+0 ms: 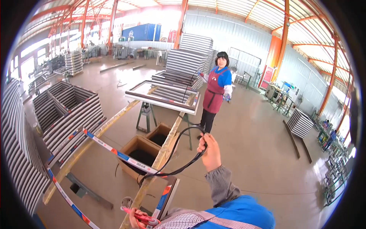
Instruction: Assembling and organizing metal window frames on a fabrication floor.
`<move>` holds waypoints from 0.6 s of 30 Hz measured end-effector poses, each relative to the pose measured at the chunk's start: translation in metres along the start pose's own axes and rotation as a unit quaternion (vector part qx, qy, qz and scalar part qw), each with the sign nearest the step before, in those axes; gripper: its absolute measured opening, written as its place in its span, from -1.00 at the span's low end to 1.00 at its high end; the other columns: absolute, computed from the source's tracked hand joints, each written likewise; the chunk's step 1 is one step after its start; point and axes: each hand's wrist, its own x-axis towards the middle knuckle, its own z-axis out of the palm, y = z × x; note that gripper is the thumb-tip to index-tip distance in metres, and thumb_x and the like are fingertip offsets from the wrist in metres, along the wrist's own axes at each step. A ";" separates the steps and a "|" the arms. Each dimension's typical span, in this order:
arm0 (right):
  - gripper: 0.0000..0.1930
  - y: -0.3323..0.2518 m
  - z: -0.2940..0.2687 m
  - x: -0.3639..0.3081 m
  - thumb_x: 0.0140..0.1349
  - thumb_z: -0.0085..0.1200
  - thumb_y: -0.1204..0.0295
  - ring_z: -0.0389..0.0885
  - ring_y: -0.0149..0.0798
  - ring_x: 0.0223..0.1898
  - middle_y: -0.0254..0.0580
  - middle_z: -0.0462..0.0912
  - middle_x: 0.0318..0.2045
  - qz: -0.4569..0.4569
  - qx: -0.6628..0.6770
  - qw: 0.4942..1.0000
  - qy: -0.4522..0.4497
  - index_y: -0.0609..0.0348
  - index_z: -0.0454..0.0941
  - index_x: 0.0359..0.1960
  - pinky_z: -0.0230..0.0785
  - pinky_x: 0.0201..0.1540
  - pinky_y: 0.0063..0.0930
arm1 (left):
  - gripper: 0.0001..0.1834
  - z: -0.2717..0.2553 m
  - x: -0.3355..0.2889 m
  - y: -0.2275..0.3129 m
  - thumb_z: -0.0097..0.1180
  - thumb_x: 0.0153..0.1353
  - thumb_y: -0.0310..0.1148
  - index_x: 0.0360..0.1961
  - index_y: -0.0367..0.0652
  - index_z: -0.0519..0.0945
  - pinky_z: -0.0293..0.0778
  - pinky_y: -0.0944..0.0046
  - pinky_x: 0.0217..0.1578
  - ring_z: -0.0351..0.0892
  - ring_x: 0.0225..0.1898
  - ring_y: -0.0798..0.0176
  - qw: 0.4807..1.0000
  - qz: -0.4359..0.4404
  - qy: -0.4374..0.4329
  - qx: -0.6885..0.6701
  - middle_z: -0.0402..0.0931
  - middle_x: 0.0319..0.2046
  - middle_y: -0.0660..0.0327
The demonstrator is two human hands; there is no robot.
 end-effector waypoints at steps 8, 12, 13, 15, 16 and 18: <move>-0.89 0.002 0.007 -0.008 0.27 -0.15 0.40 0.20 -0.50 -0.60 -0.41 0.30 -0.58 0.035 0.011 0.999 -0.003 0.16 0.36 -0.29 0.12 -0.51 -0.58 | -0.72 -0.030 0.001 0.006 -0.04 0.18 -0.02 -0.49 0.04 0.36 0.43 0.08 -0.61 0.37 -0.60 0.28 0.943 0.008 0.288 0.167 0.32 -0.64 0.33; -0.90 0.022 0.009 0.006 0.27 -0.15 0.40 0.20 -0.51 -0.60 -0.43 0.29 -0.58 0.060 0.014 0.998 -0.014 0.15 0.37 -0.29 0.11 -0.51 -0.59 | -0.54 -0.070 0.001 0.016 -0.15 0.11 0.20 -0.46 0.00 0.37 0.35 -0.18 -0.63 0.48 -0.50 0.07 0.973 -0.132 0.160 0.099 0.45 -0.54 0.21; -0.90 0.019 0.011 0.004 0.27 -0.15 0.40 0.20 -0.51 -0.60 -0.43 0.29 -0.58 0.063 0.016 0.998 -0.013 0.15 0.37 -0.29 0.11 -0.51 -0.59 | -0.50 -0.103 0.001 0.023 -0.16 0.10 0.23 -0.44 -0.02 0.38 0.37 -0.30 -0.61 0.55 -0.43 -0.02 0.986 -0.164 0.032 -0.018 0.51 -0.49 0.15; -0.90 0.014 0.006 0.001 0.26 -0.14 0.41 0.20 -0.51 -0.60 -0.43 0.29 -0.59 0.052 0.017 0.998 -0.010 0.14 0.37 -0.30 0.11 -0.52 -0.59 | -0.69 -0.079 0.002 0.007 -0.06 0.13 0.00 -0.45 -0.03 0.39 0.38 -0.03 -0.49 0.46 -0.53 0.21 0.986 -0.028 0.163 -0.003 0.44 -0.57 0.29; -0.90 0.013 0.004 0.001 0.26 -0.14 0.41 0.20 -0.51 -0.60 -0.43 0.29 -0.59 0.054 0.018 0.998 -0.007 0.14 0.37 -0.30 0.11 -0.52 -0.59 | -0.84 -0.033 0.004 -0.006 0.04 0.16 -0.24 -0.46 -0.04 0.39 0.40 0.24 -0.37 0.38 -0.62 0.44 0.952 0.118 0.284 0.016 0.36 -0.66 0.43; -0.90 0.014 0.002 0.002 0.26 -0.14 0.41 0.20 -0.52 -0.60 -0.43 0.28 -0.59 0.058 0.017 0.998 -0.005 0.14 0.38 -0.30 0.11 -0.52 -0.60 | -0.83 -0.019 0.003 -0.010 0.05 0.14 -0.23 -0.46 -0.04 0.37 0.39 0.26 -0.40 0.37 -0.65 0.44 0.947 0.125 0.297 0.012 0.36 -0.68 0.43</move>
